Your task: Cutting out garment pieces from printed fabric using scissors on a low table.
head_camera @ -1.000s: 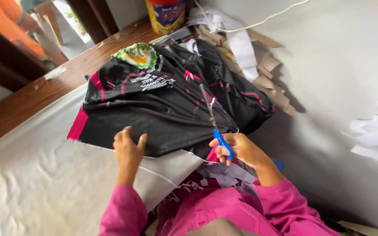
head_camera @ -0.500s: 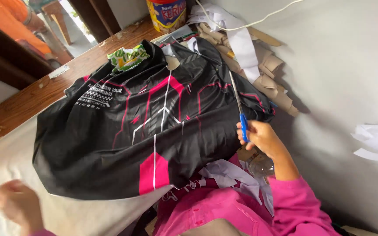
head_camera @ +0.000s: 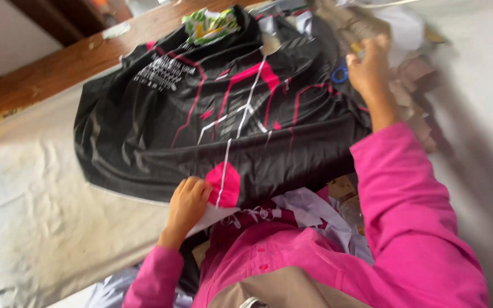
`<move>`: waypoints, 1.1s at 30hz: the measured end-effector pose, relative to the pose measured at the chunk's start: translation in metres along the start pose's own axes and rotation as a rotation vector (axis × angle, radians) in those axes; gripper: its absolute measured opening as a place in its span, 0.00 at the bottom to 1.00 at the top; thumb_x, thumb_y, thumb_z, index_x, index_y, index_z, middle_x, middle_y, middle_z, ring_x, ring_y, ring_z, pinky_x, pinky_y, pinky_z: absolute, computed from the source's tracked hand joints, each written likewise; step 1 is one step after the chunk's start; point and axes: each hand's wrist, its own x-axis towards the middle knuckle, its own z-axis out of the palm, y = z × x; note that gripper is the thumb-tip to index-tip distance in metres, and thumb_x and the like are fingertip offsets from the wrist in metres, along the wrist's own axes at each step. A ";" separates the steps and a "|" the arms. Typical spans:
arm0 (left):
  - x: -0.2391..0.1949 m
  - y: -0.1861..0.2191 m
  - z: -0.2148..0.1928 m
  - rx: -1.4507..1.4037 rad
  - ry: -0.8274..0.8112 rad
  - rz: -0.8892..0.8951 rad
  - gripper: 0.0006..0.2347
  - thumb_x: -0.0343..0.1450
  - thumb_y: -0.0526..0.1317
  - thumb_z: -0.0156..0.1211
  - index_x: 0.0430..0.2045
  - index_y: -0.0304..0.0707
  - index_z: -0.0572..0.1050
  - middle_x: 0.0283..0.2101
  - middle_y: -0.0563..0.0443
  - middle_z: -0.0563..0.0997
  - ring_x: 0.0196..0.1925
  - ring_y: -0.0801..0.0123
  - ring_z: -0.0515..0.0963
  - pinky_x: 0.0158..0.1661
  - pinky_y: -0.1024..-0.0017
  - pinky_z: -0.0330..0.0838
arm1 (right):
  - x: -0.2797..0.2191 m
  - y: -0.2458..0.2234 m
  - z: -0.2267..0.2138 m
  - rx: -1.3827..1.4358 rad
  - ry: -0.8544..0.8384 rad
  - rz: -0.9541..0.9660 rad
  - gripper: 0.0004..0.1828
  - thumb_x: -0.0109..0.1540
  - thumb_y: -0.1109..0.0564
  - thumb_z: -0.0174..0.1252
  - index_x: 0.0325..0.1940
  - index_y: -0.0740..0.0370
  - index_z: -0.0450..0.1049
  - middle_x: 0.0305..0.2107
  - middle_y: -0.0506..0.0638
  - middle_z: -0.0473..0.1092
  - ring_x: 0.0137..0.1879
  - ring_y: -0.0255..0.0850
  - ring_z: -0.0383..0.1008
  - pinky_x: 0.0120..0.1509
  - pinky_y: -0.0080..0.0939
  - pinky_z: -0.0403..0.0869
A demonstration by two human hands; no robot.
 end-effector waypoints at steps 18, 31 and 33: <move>0.138 -0.017 0.006 -0.211 -0.139 -0.304 0.04 0.71 0.42 0.45 0.35 0.46 0.61 0.23 0.36 0.75 0.30 0.37 0.76 0.33 0.49 0.67 | -0.284 -0.261 -0.007 0.324 -0.459 -0.684 0.06 0.57 0.53 0.51 0.34 0.55 0.71 0.26 0.46 0.63 0.31 0.42 0.68 0.36 0.41 0.68; 0.110 0.101 -0.087 -0.249 -0.319 -0.024 0.19 0.60 0.48 0.61 0.44 0.60 0.66 0.34 0.47 0.78 0.31 0.45 0.78 0.31 0.55 0.72 | -0.270 -0.250 -0.020 1.997 -0.756 0.808 0.22 0.63 0.60 0.40 0.60 0.53 0.47 0.48 0.63 0.57 0.38 0.65 0.69 0.35 0.62 0.72; 0.098 0.093 -0.115 -0.118 -0.317 0.099 0.26 0.54 0.48 0.67 0.46 0.57 0.66 0.32 0.45 0.76 0.27 0.44 0.77 0.27 0.54 0.72 | -0.246 -0.232 -0.054 2.123 -0.610 0.771 0.22 0.62 0.56 0.43 0.60 0.56 0.51 0.51 0.61 0.58 0.44 0.60 0.67 0.43 0.58 0.68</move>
